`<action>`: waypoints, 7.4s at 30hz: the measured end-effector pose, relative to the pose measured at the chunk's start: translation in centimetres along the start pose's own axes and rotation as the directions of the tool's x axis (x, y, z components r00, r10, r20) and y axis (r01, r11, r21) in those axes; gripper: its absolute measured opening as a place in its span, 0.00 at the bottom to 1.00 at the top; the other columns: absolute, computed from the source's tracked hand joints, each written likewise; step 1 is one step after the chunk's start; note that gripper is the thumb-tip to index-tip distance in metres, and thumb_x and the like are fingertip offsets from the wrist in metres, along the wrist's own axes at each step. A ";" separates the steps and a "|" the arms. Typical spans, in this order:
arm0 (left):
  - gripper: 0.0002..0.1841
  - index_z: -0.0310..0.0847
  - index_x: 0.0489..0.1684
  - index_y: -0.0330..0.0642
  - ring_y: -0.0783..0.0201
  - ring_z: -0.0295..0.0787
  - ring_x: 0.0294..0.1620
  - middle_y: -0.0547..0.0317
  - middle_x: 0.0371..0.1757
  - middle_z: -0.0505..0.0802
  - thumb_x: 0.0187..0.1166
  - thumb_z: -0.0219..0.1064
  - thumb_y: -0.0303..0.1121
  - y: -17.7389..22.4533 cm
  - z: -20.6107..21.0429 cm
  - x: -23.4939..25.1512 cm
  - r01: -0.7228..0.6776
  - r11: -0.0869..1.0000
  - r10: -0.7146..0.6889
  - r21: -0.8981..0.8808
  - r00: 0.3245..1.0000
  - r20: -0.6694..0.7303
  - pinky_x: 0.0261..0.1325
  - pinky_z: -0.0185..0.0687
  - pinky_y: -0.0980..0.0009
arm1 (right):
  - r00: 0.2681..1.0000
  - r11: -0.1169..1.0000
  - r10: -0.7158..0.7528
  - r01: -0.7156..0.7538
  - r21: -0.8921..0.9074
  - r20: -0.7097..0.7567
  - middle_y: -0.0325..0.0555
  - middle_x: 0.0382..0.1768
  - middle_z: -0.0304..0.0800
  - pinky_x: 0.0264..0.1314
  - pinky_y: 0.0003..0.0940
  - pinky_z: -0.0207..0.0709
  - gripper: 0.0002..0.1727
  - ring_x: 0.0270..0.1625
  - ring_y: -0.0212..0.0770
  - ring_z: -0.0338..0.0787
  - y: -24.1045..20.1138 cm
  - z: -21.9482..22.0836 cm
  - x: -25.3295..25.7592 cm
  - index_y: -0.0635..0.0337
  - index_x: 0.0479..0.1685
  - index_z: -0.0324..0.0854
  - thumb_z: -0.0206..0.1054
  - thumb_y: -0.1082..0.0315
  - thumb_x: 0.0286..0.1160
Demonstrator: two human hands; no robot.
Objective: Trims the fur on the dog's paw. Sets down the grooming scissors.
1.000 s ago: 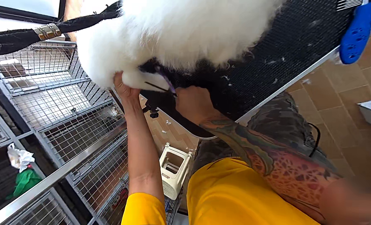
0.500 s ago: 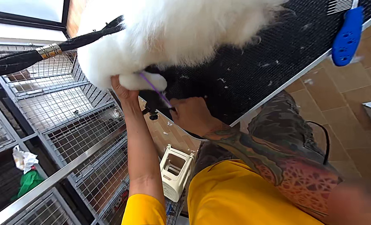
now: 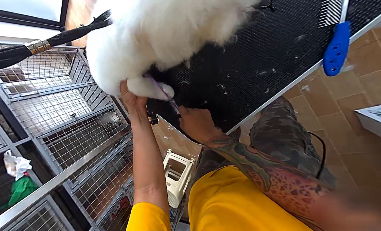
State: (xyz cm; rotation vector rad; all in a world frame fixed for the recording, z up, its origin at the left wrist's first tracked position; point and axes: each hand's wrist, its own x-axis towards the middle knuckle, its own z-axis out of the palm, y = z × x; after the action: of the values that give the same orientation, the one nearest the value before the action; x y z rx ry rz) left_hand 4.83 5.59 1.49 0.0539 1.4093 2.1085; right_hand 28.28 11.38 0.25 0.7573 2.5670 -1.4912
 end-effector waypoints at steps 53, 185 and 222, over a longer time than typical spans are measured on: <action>0.27 0.80 0.47 0.42 0.59 0.91 0.45 0.53 0.42 0.92 0.86 0.42 0.55 -1.1 -0.2 -6.1 0.131 0.907 -0.126 -0.401 0.991 0.037 0.54 0.88 0.61 | 0.986 0.980 -0.160 0.152 -0.132 -0.049 0.52 0.18 0.84 0.18 0.54 0.77 0.08 0.21 0.57 0.89 2.7 -3.4 -6.5 0.61 0.32 0.84 0.64 0.66 0.71; 0.24 0.74 0.71 0.44 0.55 0.80 0.75 0.51 0.69 0.86 0.88 0.52 0.51 -2.7 -3.2 -8.2 0.209 0.839 -0.218 -0.502 0.975 0.042 0.85 0.68 0.56 | 0.591 0.827 -0.158 -0.359 0.433 0.791 0.47 0.27 0.94 0.27 0.39 0.89 0.06 0.24 0.44 0.93 6.9 -10.0 5.6 0.61 0.40 0.88 0.77 0.73 0.67; 0.27 0.74 0.68 0.43 0.59 0.84 0.69 0.53 0.66 0.87 0.88 0.44 0.54 -3.7 -3.7 -8.8 0.187 0.873 -0.205 -0.450 0.979 0.009 0.78 0.75 0.62 | 0.642 0.839 -0.040 -0.394 0.374 0.766 0.46 0.22 0.92 0.23 0.35 0.87 0.06 0.18 0.40 0.90 8.8 -10.3 3.1 0.60 0.38 0.89 0.80 0.71 0.67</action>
State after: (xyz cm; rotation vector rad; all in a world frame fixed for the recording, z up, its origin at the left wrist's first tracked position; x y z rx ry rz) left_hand 12.47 -0.82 -0.79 -0.3043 0.8702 2.2142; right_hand 31.34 24.69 -2.35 0.2833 1.4312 -1.9065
